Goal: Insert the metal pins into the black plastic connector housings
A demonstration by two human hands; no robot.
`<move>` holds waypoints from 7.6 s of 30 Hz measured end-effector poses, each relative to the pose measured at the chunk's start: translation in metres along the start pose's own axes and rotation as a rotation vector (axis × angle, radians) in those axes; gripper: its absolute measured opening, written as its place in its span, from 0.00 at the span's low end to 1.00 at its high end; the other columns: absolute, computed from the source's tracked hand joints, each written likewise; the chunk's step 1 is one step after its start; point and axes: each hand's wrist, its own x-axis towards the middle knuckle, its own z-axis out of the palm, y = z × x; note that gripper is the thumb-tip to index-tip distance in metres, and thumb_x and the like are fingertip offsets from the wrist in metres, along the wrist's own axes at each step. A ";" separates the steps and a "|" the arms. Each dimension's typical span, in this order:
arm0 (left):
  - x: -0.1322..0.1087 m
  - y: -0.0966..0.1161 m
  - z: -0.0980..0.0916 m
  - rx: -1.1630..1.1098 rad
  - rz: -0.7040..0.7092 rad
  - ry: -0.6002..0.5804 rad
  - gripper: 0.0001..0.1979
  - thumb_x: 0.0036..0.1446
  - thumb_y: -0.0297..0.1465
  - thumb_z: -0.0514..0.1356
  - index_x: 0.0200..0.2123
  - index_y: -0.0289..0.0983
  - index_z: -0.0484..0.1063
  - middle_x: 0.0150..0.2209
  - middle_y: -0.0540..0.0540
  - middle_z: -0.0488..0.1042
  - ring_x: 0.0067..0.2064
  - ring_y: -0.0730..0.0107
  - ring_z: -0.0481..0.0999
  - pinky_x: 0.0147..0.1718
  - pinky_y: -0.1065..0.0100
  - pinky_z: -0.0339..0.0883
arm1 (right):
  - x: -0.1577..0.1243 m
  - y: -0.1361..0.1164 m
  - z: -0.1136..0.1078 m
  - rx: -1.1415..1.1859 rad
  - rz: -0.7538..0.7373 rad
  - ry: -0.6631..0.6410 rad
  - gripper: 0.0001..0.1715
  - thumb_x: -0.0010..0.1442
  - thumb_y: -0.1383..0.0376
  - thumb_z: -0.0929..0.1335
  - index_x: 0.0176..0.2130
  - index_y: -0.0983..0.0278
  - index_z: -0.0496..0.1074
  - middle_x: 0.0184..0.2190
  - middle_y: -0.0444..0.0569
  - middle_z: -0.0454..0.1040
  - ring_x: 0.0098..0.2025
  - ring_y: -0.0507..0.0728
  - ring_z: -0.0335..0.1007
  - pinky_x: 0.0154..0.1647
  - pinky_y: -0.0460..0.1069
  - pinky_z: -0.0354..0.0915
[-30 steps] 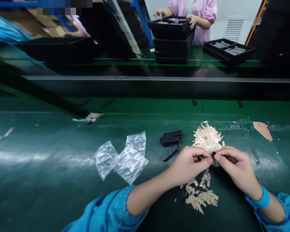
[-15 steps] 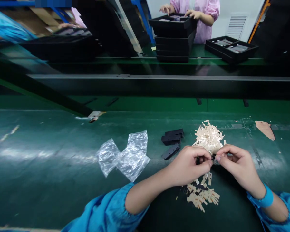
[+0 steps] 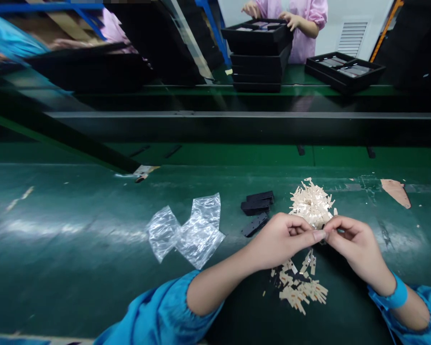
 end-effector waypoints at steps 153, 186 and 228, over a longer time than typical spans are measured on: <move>-0.039 -0.030 0.023 -0.331 -0.016 0.018 0.32 0.68 0.25 0.55 0.73 0.43 0.53 0.40 0.47 0.75 0.36 0.69 0.83 0.34 0.70 0.73 | -0.002 0.001 0.017 0.073 0.245 -0.152 0.10 0.53 0.61 0.76 0.25 0.62 0.76 0.20 0.46 0.78 0.23 0.53 0.70 0.28 0.48 0.66; -0.041 -0.035 0.028 -0.311 0.041 0.042 0.32 0.70 0.27 0.54 0.74 0.42 0.52 0.41 0.46 0.75 0.36 0.69 0.82 0.37 0.67 0.74 | -0.003 0.003 0.021 0.078 0.222 -0.111 0.13 0.55 0.61 0.74 0.24 0.62 0.72 0.18 0.43 0.75 0.21 0.51 0.67 0.26 0.47 0.63; -0.041 -0.035 0.025 -0.386 0.053 -0.025 0.31 0.71 0.32 0.57 0.73 0.43 0.53 0.39 0.46 0.75 0.35 0.69 0.81 0.39 0.64 0.76 | -0.004 -0.002 0.012 0.058 0.188 -0.244 0.19 0.63 0.57 0.73 0.23 0.62 0.74 0.19 0.45 0.76 0.24 0.53 0.68 0.30 0.49 0.66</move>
